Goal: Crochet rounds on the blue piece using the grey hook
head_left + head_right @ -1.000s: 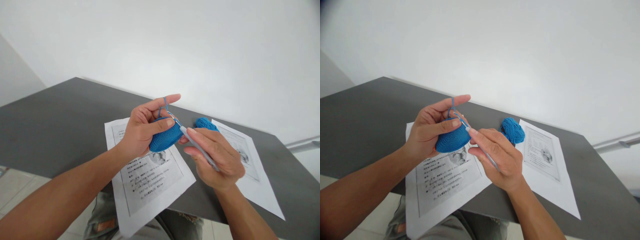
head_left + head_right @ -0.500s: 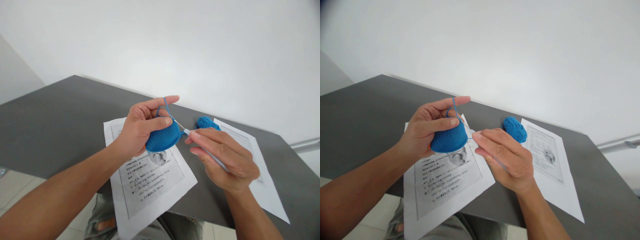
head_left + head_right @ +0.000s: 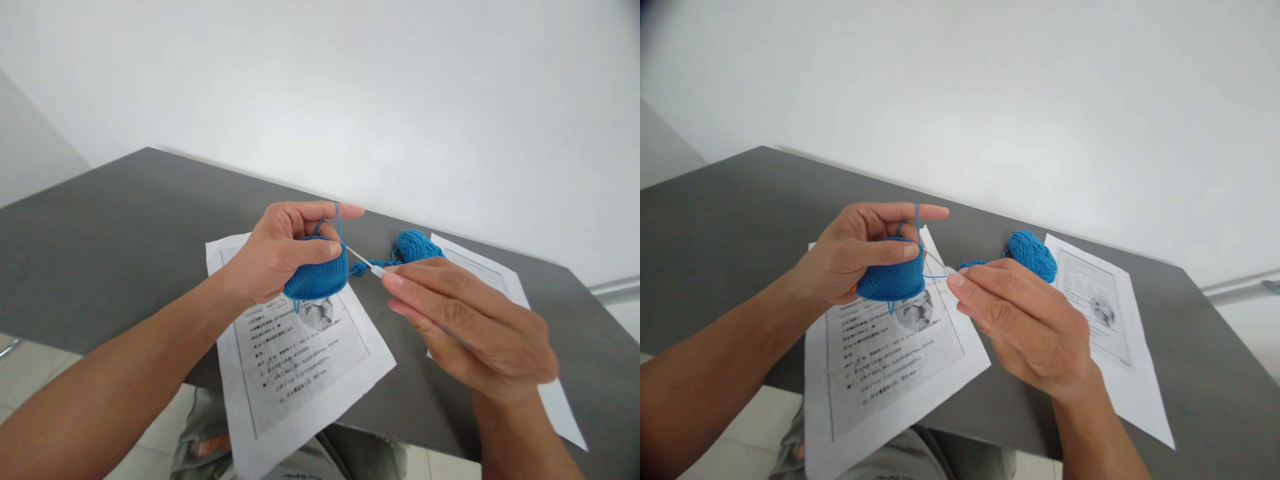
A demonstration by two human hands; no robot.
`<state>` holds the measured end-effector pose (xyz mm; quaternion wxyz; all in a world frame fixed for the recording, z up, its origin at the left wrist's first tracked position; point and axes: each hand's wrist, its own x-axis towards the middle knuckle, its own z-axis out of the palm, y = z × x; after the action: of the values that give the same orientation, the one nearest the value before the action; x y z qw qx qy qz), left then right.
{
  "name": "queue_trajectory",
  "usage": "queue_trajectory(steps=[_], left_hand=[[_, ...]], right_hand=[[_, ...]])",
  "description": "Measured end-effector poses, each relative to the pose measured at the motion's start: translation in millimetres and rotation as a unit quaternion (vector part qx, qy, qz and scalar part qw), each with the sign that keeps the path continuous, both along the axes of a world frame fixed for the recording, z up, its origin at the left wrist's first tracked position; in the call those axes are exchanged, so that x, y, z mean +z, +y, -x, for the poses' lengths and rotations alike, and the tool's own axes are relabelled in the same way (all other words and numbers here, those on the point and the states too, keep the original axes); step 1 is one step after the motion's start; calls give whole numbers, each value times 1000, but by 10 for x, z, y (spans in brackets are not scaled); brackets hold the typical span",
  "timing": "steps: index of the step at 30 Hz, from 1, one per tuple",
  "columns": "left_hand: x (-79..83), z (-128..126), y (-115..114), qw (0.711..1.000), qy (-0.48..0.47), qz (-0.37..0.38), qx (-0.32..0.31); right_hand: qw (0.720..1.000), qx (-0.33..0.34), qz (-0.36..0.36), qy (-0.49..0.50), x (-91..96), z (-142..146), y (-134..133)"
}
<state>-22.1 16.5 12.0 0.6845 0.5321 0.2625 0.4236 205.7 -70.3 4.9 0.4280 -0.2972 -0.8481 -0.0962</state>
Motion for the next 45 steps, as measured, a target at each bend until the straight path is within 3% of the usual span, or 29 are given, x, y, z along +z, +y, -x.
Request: queue_trajectory(steps=[13,24,36,38,43,45], left_hand=[[-32,38,44,997,51,-41,-41],[9,67,75,997,61,-23,-52],[27,74,68,996,59,-33,-63],[13,68,60,996,53,-42,-60],[-74,-13,-37,996,30,-81,20],[-117,-66,-97,994,21,-89,53]], right_hand=[[987,-37,85,135,-81,-71,-62],[999,20,30,-12,27,-91,-57],[987,20,105,121,8,-142,-26],[967,40,157,196,-47,-129,-4],[836,121,346,408,-223,34,108],[808,131,367,441,-278,127,149]])
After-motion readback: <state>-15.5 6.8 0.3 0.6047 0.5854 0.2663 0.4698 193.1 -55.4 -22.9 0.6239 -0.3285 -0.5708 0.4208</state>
